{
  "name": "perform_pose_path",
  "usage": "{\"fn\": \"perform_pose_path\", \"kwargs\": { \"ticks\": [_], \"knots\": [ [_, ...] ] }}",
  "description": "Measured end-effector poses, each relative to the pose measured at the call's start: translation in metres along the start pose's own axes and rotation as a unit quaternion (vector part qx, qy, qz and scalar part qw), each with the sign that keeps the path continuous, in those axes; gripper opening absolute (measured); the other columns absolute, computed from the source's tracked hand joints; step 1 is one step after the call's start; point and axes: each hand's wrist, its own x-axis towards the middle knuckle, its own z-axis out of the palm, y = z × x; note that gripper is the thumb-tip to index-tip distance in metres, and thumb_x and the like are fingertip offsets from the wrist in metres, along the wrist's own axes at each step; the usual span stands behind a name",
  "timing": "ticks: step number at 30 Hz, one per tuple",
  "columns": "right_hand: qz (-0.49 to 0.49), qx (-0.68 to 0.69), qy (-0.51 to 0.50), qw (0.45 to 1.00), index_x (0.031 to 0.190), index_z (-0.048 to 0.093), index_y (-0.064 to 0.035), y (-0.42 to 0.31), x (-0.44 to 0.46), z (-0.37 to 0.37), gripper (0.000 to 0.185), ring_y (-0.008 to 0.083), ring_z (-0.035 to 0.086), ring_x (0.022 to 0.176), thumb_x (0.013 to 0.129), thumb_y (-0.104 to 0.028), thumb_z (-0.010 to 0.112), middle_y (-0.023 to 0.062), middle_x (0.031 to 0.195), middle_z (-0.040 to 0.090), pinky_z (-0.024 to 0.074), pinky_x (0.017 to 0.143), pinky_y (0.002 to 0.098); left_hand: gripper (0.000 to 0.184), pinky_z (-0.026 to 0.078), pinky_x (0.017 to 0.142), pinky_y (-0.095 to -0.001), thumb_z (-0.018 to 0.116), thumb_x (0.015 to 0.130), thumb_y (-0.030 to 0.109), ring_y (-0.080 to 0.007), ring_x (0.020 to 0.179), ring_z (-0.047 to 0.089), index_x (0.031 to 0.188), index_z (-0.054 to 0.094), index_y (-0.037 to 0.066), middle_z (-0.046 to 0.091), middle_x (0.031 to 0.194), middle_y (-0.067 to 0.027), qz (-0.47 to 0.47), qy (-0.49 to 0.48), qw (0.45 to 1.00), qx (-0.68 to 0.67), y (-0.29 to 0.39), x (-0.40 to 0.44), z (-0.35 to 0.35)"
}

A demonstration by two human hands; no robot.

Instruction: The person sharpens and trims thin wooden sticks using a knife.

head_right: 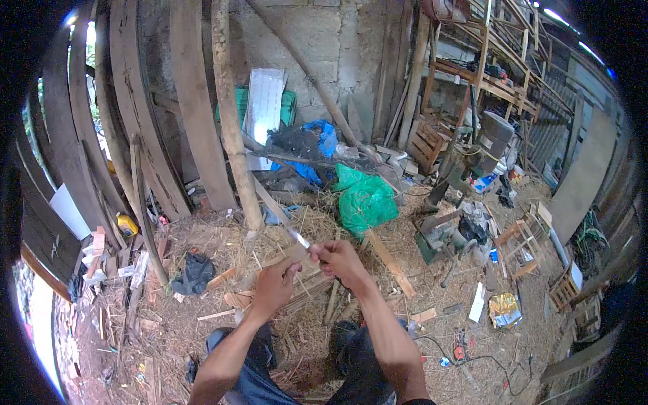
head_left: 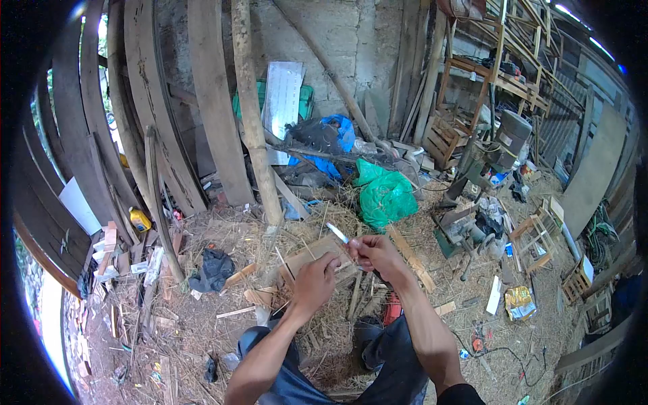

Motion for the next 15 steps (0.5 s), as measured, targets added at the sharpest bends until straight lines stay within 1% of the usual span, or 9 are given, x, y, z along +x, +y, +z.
{"fn": "perform_pose_path", "kwargs": {
  "ticks": [2, 4, 5, 7, 8, 9, 11, 13, 15],
  "knots": [
    [-0.068, -0.065, 0.139, 0.986, 0.082, 0.061, -0.0013, 0.002, 0.005, -0.019, 0.009, 0.0034, 0.034, 0.046, 0.086, -0.004, 0.053, -0.0027, 0.062, 0.049, 0.0243, 0.041, 0.0211, 0.015, 0.046, 0.064, -0.045, 0.05, 0.09, 0.017, -0.0398, 0.075, 0.06, 0.094, 0.061, 0.007, 0.063, 0.077, -0.0176, -0.004, -0.011, 1.0, 0.011, -0.003, -0.004, -0.005],
    [-0.108, 0.055, 0.241, 0.963, 0.087, 0.061, -0.002, -0.005, 0.012, -0.068, 0.016, 0.0043, 0.036, 0.046, 0.082, 0.004, 0.047, -0.0007, 0.067, 0.051, 0.025, 0.039, 0.0215, 0.016, 0.045, 0.061, -0.0439, 0.05, 0.091, 0.019, -0.0383, 0.072, 0.06, 0.091, 0.061, 0.008, 0.062, 0.075, -0.0164, -0.027, 0.015, 0.999, -0.02, -0.016, -0.011, -0.011],
    [-0.111, 0.057, 0.24, 0.963, 0.087, 0.061, -0.002, -0.001, 0.012, -0.076, 0.016, 0.0043, 0.036, 0.046, 0.082, 0.004, 0.047, -0.0007, 0.067, 0.051, 0.025, 0.039, 0.0215, 0.016, 0.045, 0.061, -0.0439, 0.05, 0.091, 0.019, -0.0383, 0.072, 0.06, 0.091, 0.061, 0.008, 0.062, 0.075, -0.0164, -0.024, 0.017, 0.999, -0.018, -0.019, -0.009, -0.017],
    [-0.118, 0.056, 0.248, 0.96, 0.09, 0.061, -0.003, 0.001, 0.005, -0.077, 0.013, 0.0044, 0.035, 0.044, 0.084, 0.0, 0.05, 0.0003, 0.072, 0.053, 0.0253, 0.037, 0.0215, 0.016, 0.045, 0.06, -0.0409, 0.05, 0.091, 0.02, -0.0344, 0.068, 0.061, 0.091, 0.062, 0.009, 0.062, 0.073, -0.0148, -0.079, -0.001, 0.997, -0.014, -0.023, -0.005, -0.022],
    [-0.083, 0.016, 0.235, 0.968, 0.089, 0.061, -0.0035, 0.008, 0.004, -0.072, 0.009, 0.0035, 0.035, 0.043, 0.088, -0.01, 0.055, -0.0008, 0.068, 0.053, 0.0246, 0.037, 0.0207, 0.016, 0.045, 0.06, -0.0409, 0.05, 0.091, 0.02, -0.0344, 0.068, 0.061, 0.091, 0.062, 0.009, 0.062, 0.073, -0.0148, -0.081, 0.001, 0.997, -0.016, -0.024, -0.003, -0.021],
    [-0.083, 0.015, 0.234, 0.968, 0.089, 0.061, -0.0035, 0.008, 0.005, -0.061, 0.009, 0.0035, 0.035, 0.043, 0.088, -0.01, 0.055, -0.0008, 0.068, 0.053, 0.0246, 0.037, 0.0207, 0.016, 0.045, 0.059, -0.0399, 0.051, 0.091, 0.02, -0.0325, 0.067, 0.061, 0.092, 0.062, 0.009, 0.062, 0.073, -0.0141, -0.075, 0.01, 0.997, -0.01, -0.024, 0.0, -0.019],
    [-0.062, -0.06, 0.214, 0.973, 0.082, 0.057, -0.0061, 0.004, 0.006, -0.042, 0.022, 0.0027, 0.033, 0.041, 0.088, -0.027, 0.063, -0.0045, 0.059, 0.047, 0.0218, 0.036, 0.0194, 0.015, 0.044, 0.059, -0.0389, 0.051, 0.091, 0.02, -0.0306, 0.066, 0.061, 0.093, 0.062, 0.009, 0.062, 0.072, -0.0134, -0.063, 0.019, 0.998, -0.005, -0.024, 0.004, -0.015],
    [-0.066, -0.052, 0.203, 0.975, 0.087, 0.06, -0.0067, 0.004, 0.009, -0.033, 0.023, 0.0024, 0.033, 0.042, 0.085, -0.028, 0.066, -0.0058, 0.059, 0.046, 0.0222, 0.038, 0.0194, 0.015, 0.045, 0.059, -0.0389, 0.052, 0.091, 0.02, -0.0307, 0.066, 0.061, 0.093, 0.063, 0.009, 0.063, 0.074, -0.0128, -0.043, 0.029, 0.998, -0.036, -0.026, 0.0, -0.01],
    [-0.132, -0.114, 0.198, 0.965, 0.095, 0.062, -0.0062, 0.01, 0.015, -0.028, 0.025, 0.0018, 0.033, 0.045, 0.084, -0.028, 0.068, -0.0073, 0.059, 0.045, 0.0237, 0.04, 0.0198, 0.015, 0.045, 0.061, -0.0394, 0.052, 0.091, 0.02, -0.0315, 0.068, 0.062, 0.094, 0.063, 0.009, 0.064, 0.076, -0.0129, -0.039, 0.021, 0.998, -0.036, -0.027, -0.001, -0.006]
  ]
}}
